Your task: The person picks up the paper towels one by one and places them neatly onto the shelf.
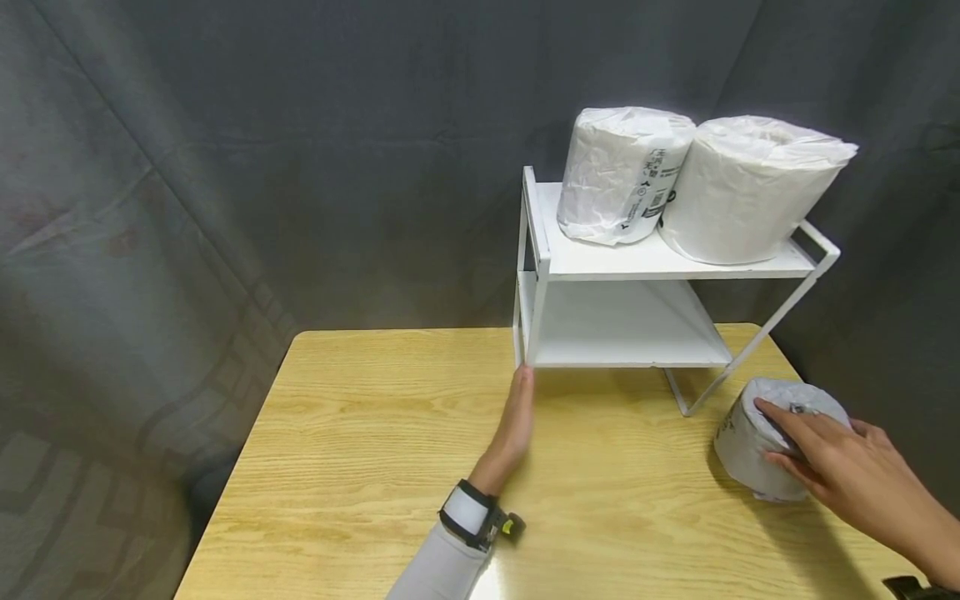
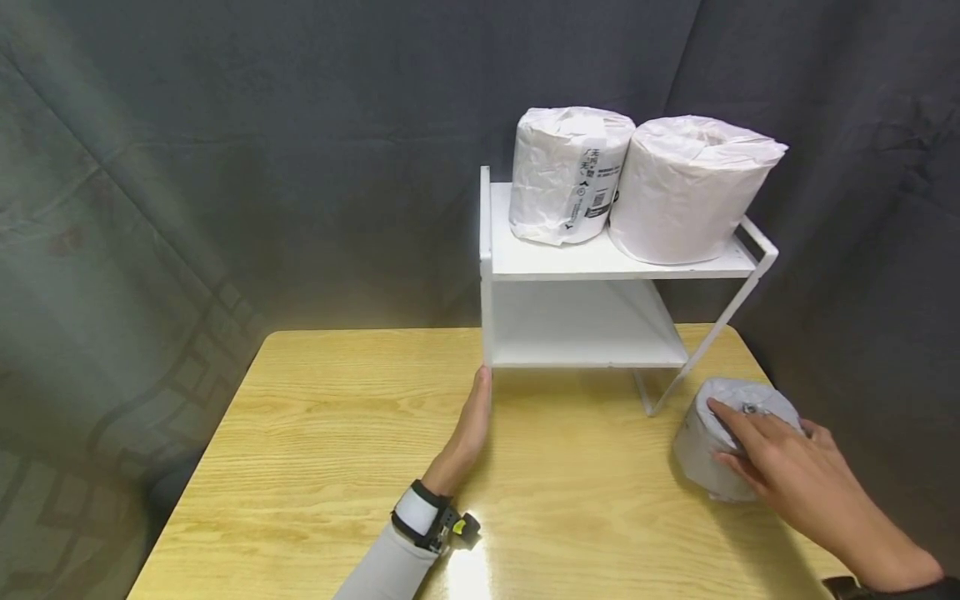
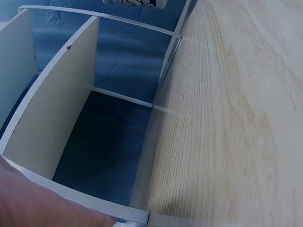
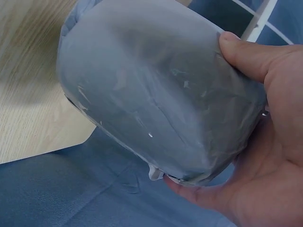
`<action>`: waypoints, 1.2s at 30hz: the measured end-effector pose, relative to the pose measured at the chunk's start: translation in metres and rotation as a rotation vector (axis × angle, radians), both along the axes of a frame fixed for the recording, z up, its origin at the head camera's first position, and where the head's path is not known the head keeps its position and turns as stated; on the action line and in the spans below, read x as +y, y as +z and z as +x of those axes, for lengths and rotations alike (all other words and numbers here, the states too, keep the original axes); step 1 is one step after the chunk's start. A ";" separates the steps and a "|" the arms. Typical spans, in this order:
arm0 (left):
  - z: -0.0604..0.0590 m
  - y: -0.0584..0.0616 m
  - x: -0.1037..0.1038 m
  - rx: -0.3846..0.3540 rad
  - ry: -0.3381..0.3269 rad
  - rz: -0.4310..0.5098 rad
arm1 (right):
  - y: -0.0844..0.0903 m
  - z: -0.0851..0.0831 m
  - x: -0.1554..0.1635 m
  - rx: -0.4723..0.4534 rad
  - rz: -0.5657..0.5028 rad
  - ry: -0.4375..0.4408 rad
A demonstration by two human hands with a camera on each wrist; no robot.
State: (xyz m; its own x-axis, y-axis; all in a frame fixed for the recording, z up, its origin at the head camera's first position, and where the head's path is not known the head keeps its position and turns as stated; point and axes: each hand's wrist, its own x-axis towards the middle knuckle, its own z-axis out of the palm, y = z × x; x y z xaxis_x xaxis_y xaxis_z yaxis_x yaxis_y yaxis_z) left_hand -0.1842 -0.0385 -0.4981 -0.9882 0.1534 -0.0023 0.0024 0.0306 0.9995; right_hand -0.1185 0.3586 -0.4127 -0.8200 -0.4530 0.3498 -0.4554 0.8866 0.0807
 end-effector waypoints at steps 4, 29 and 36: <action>0.000 -0.001 0.000 0.011 0.003 0.001 | 0.001 0.002 -0.003 -0.012 0.016 -0.002; -0.001 0.002 0.000 0.001 0.002 -0.009 | 0.030 0.018 -0.030 0.033 -0.012 0.120; -0.002 0.001 0.000 0.000 0.007 -0.010 | 0.038 0.020 -0.038 0.049 -0.016 0.148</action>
